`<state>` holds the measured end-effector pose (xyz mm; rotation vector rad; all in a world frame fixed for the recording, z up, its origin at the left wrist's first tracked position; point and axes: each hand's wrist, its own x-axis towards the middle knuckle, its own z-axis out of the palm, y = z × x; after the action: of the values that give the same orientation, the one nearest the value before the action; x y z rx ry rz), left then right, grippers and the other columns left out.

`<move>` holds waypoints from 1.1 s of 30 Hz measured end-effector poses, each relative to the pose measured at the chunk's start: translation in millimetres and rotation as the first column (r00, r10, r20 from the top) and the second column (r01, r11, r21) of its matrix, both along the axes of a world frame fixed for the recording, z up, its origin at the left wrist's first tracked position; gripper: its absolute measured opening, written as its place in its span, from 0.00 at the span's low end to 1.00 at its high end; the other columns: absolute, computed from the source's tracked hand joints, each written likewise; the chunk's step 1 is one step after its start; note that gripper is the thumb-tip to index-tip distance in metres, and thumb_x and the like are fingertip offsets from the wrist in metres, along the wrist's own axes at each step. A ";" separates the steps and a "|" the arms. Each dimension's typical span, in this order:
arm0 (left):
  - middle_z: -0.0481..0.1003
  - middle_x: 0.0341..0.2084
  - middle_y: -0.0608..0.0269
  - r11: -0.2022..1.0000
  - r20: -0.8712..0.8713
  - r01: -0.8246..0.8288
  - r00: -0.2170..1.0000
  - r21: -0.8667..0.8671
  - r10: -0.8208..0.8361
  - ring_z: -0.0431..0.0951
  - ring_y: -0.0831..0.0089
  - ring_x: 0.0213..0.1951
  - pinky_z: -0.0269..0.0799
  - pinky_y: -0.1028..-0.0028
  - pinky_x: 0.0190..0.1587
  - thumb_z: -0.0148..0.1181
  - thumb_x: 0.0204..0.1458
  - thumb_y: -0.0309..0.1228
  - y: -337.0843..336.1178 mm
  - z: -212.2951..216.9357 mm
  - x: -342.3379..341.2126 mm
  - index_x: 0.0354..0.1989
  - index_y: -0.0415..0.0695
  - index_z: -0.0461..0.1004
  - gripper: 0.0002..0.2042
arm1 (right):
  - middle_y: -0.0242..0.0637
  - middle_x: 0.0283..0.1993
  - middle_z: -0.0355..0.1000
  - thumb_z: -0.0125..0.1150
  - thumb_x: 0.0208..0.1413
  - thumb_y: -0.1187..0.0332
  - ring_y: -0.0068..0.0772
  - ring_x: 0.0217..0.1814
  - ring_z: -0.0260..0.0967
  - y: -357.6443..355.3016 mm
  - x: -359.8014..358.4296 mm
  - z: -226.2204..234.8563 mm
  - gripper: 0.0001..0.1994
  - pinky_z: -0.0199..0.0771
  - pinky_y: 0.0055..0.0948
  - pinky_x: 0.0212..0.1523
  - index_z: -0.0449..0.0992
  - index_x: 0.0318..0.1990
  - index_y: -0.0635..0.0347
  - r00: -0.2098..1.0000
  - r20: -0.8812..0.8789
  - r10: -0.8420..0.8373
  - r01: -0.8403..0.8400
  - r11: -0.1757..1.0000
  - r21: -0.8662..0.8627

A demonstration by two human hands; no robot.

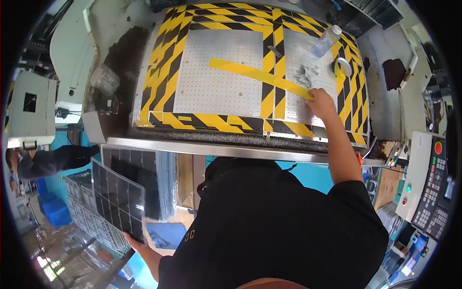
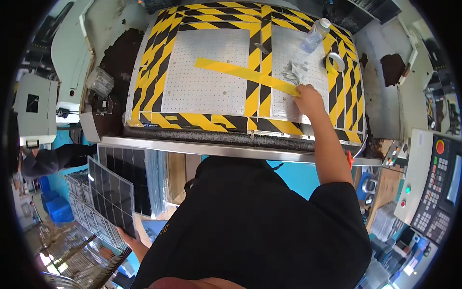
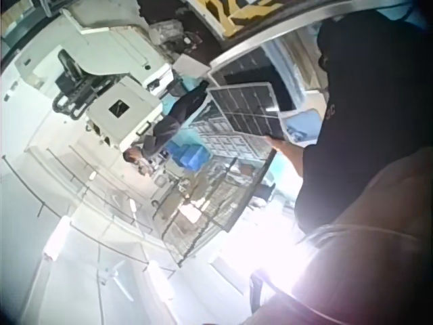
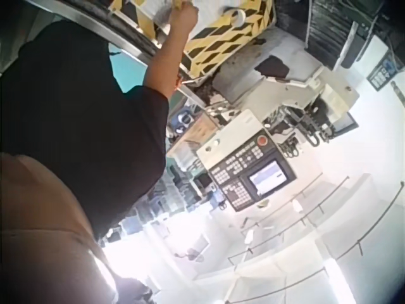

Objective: The person sprays the work surface with a nozzle, wipes it with a cloth, and places a panel on it. They use a blade to remove old tape, apply new tape from a roll, and trim the edges before placing the panel back down for final adjustments.

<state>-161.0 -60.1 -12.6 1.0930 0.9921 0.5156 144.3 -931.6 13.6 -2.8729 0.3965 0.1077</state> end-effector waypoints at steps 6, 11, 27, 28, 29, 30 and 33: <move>0.74 0.55 0.64 0.976 0.008 0.172 0.985 -0.133 -0.173 0.74 0.65 0.55 0.71 0.60 0.58 0.66 0.58 0.45 -34.7 -16.7 -32.4 0.64 0.50 0.67 0.28 | 0.48 0.43 0.76 0.64 0.52 0.66 0.53 0.47 0.75 -1.0 6.6 -1.4 0.11 0.76 0.44 0.49 0.81 0.43 0.57 0.993 0.004 0.118 -0.118 0.993 -0.009; 0.75 0.53 0.57 0.981 -0.652 0.101 0.758 0.167 0.033 0.77 0.65 0.51 0.75 0.66 0.51 0.66 0.58 0.39 -50.8 19.6 36.9 0.72 0.45 0.57 0.35 | 0.47 0.39 0.77 0.60 0.52 0.68 0.52 0.45 0.75 10.7 2.8 39.3 0.08 0.76 0.45 0.48 0.80 0.37 0.60 0.985 0.066 0.159 -0.157 0.987 -0.034; 0.67 0.65 0.45 -0.154 -0.406 0.753 0.160 0.639 -0.900 0.68 0.53 0.66 0.66 0.63 0.64 0.71 0.49 0.29 -370.8 89.6 419.1 0.72 0.44 0.57 0.41 | 0.45 0.27 0.77 0.63 0.46 0.71 0.30 0.30 0.76 214.6 83.2 410.0 0.10 0.72 0.32 0.30 0.79 0.34 0.69 0.884 0.023 0.468 -0.463 0.880 -0.106; 0.67 0.65 0.45 -0.155 -0.399 0.756 0.150 0.636 -0.905 0.68 0.53 0.66 0.66 0.63 0.64 0.71 0.49 0.29 -388.6 87.9 422.8 0.72 0.44 0.57 0.41 | 0.42 0.26 0.76 0.63 0.46 0.72 0.29 0.28 0.74 223.0 87.9 416.4 0.09 0.71 0.32 0.28 0.79 0.34 0.69 0.877 0.041 0.478 -0.458 0.859 -0.228; 0.64 0.66 0.45 -0.097 -0.309 0.789 0.121 0.606 -0.943 0.67 0.53 0.66 0.67 0.62 0.64 0.73 0.48 0.29 -403.3 87.8 422.7 0.73 0.45 0.54 0.44 | 0.40 0.25 0.76 0.63 0.46 0.73 0.28 0.26 0.73 230.1 93.1 420.2 0.09 0.70 0.31 0.27 0.79 0.35 0.68 0.865 0.053 0.499 -0.454 0.822 -0.344; 0.62 0.68 0.46 -0.059 -0.206 0.815 0.075 0.576 -0.976 0.67 0.53 0.67 0.67 0.61 0.64 0.74 0.47 0.29 -419.8 90.2 422.2 0.75 0.45 0.51 0.46 | 0.37 0.23 0.75 0.62 0.48 0.74 0.26 0.24 0.71 230.0 91.1 426.6 0.07 0.67 0.30 0.25 0.79 0.35 0.67 0.867 0.101 0.487 -0.431 0.837 -0.338; 0.59 0.70 0.48 0.019 0.030 0.857 0.004 0.514 -1.000 0.66 0.53 0.67 0.68 0.60 0.63 0.75 0.47 0.28 -442.0 89.6 422.8 0.75 0.46 0.49 0.48 | 0.36 0.24 0.75 0.60 0.51 0.76 0.23 0.24 0.70 266.2 92.5 437.9 0.05 0.67 0.28 0.25 0.79 0.34 0.66 0.950 0.094 0.299 -0.206 0.823 -0.530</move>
<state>261.8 -502.2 77.0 1.6424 -0.4772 -0.3266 236.9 -665.4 451.5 -3.4167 -0.0074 -0.2439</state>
